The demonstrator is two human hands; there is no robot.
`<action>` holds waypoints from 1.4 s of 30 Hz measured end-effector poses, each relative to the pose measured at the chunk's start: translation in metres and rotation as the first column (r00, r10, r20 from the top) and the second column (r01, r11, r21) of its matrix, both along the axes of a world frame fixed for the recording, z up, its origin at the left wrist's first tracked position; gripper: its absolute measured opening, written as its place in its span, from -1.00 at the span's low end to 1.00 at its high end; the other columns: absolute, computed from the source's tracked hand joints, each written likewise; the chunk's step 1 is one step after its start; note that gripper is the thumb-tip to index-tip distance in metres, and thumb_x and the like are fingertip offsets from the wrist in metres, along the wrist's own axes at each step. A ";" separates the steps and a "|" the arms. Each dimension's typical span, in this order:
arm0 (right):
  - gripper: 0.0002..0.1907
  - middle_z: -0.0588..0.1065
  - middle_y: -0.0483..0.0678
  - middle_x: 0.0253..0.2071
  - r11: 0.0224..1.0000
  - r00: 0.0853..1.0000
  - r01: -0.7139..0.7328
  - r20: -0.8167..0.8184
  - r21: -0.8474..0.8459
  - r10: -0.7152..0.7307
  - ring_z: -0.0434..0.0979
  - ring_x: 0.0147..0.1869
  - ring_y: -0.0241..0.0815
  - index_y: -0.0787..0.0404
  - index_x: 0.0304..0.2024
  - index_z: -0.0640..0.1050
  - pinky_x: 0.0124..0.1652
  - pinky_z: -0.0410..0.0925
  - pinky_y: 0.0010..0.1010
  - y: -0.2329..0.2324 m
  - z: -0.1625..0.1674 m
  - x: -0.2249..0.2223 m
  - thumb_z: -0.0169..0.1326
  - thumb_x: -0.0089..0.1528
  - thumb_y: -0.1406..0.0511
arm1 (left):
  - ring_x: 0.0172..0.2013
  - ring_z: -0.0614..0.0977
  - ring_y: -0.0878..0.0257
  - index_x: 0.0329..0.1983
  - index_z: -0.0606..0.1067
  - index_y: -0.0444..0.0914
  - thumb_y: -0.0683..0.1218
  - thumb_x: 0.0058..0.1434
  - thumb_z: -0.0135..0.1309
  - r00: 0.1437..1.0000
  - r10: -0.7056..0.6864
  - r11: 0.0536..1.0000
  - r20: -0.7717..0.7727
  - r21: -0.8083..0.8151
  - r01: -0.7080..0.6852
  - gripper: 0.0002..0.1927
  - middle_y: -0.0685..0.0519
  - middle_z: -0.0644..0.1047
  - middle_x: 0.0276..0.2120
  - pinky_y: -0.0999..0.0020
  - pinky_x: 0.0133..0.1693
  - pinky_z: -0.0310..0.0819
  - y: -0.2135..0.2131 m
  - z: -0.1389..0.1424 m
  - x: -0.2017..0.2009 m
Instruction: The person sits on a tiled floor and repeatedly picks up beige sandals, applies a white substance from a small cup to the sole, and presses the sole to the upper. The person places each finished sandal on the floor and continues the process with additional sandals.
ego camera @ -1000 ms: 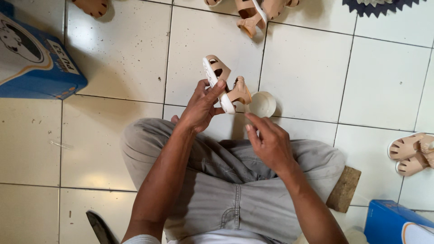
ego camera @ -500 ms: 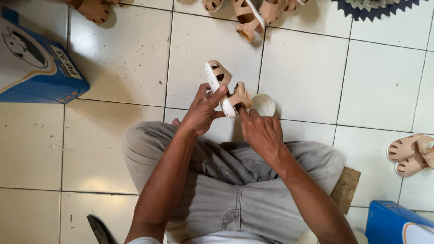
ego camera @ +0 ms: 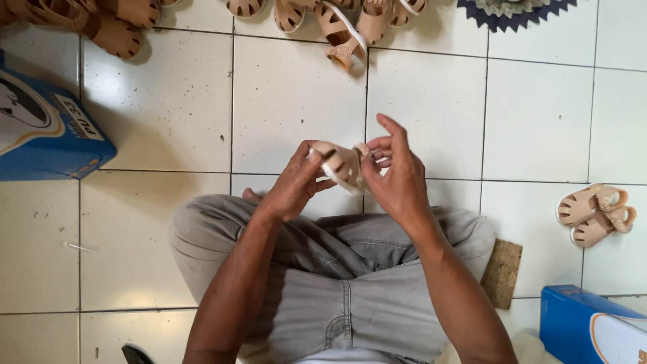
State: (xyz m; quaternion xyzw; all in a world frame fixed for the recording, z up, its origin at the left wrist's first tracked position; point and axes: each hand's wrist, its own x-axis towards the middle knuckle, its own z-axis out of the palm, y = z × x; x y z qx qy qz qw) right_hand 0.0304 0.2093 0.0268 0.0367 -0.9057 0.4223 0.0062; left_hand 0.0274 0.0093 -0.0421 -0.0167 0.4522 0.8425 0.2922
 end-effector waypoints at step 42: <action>-0.06 0.55 0.24 0.11 0.588 0.820 0.560 -0.285 0.584 -0.497 0.56 0.13 0.19 0.14 0.50 0.09 0.02 0.45 -0.09 0.418 -0.047 0.026 0.30 0.17 0.37 | 0.17 0.56 -0.09 0.51 -0.01 -0.34 0.13 0.34 -0.06 0.999 -0.011 0.718 -0.032 -0.696 -0.015 -0.19 -0.32 0.45 0.19 0.04 0.19 0.46 0.084 0.019 -0.024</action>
